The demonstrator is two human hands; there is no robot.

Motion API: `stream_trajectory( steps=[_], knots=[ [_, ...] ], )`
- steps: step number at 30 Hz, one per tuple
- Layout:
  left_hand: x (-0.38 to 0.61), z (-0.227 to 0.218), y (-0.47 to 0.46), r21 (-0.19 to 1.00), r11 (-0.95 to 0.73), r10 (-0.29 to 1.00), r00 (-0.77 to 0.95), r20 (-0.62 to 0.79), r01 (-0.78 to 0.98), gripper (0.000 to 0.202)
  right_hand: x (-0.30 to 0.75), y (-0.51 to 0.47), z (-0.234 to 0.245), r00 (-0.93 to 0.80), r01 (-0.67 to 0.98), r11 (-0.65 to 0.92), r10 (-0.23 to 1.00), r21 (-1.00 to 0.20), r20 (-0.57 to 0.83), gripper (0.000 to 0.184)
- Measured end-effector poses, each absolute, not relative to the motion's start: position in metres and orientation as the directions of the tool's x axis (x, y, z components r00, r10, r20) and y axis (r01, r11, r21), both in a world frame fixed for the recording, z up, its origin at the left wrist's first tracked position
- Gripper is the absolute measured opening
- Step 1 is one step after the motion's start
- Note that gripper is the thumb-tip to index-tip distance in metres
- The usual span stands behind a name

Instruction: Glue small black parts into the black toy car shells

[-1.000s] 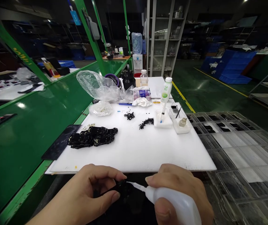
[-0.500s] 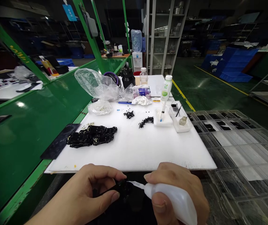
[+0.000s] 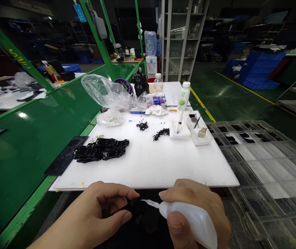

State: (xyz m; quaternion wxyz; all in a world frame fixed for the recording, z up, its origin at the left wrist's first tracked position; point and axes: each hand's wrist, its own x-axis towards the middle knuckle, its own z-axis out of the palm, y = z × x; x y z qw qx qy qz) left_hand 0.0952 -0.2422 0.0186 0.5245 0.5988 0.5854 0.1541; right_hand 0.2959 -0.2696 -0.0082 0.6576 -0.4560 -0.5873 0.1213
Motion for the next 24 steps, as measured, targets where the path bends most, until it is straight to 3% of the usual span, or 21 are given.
stream_trajectory(
  steps=[9, 15, 24],
  knots=[
    [0.0957, 0.0166, -0.2414, 0.819, 0.235, 0.86, 0.281, -0.426, 0.523, 0.026, 0.2943, -0.27, -0.0082, 0.303, 0.36, 0.552, 0.694, -0.752, 0.654, 0.02],
    [0.0922, 0.0177, -0.2377, 0.829, 0.266, 0.837, 0.308, -0.452, 0.492, 0.026, 0.2956, -0.2755, -0.0056, 0.363, 0.315, 0.535, 0.695, -0.784, 0.621, 0.032],
    [0.0893, 0.012, -0.2369, 0.84, 0.289, 0.824, 0.328, -0.462, 0.459, 0.037, 0.2941, -0.2747, -0.006, 0.305, 0.342, 0.531, 0.717, -0.775, 0.627, 0.025]
  ],
)
